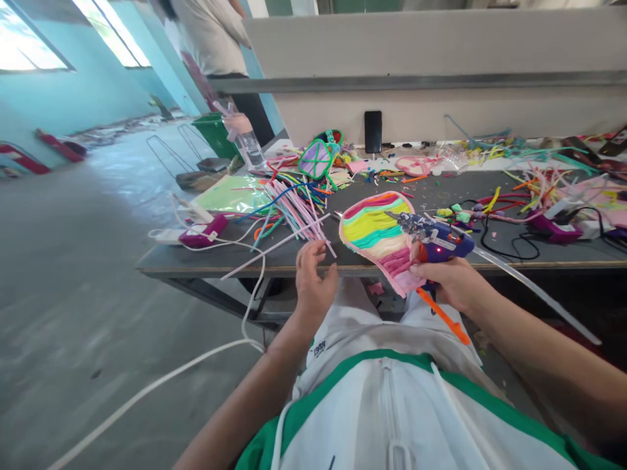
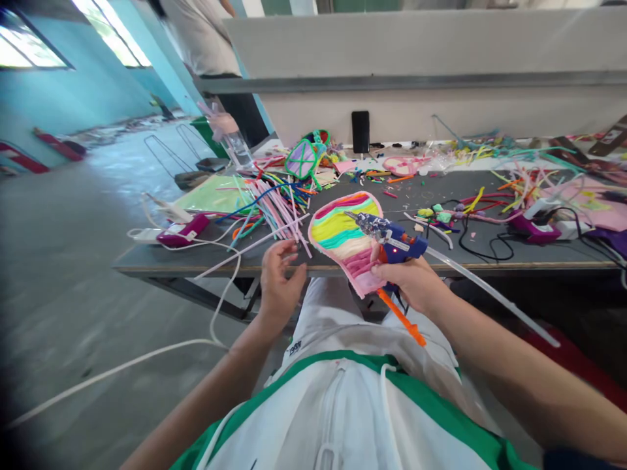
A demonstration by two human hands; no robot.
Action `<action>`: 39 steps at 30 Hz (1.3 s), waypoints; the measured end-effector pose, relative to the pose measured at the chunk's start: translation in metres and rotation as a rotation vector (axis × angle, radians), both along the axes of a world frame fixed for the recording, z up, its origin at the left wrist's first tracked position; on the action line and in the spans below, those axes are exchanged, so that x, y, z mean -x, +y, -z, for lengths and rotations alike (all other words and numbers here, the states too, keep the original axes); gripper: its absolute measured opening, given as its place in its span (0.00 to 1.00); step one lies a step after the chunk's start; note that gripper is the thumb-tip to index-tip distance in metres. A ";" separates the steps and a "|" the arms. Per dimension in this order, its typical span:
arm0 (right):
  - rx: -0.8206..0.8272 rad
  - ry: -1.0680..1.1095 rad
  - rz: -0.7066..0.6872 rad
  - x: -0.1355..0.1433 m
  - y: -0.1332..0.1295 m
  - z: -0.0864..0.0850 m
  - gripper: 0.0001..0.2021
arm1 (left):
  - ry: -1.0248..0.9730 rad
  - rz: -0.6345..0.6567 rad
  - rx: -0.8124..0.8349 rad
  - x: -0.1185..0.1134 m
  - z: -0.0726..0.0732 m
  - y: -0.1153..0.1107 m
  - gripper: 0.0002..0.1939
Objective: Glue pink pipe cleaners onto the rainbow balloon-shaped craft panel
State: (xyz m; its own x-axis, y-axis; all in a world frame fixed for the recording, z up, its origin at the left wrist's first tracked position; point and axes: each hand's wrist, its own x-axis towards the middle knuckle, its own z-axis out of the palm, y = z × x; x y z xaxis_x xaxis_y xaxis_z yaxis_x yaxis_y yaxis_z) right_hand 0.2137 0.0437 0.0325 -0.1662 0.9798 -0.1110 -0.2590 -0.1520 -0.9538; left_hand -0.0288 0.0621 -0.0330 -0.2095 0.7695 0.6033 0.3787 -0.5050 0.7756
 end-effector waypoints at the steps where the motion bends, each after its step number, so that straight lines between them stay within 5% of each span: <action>1: 0.029 0.013 -0.002 -0.002 0.000 -0.003 0.11 | 0.139 -0.086 -0.124 0.002 -0.002 -0.001 0.22; 4: 0.081 0.065 0.010 -0.005 -0.003 -0.009 0.12 | 0.387 -0.163 -0.344 -0.003 -0.012 -0.008 0.20; 12: 0.196 0.163 -0.027 -0.004 -0.018 -0.027 0.11 | 0.512 0.112 -0.608 -0.031 -0.041 -0.023 0.15; 39: 0.362 0.199 -0.114 -0.007 -0.030 -0.038 0.12 | 0.665 0.241 -0.656 -0.044 -0.062 -0.048 0.09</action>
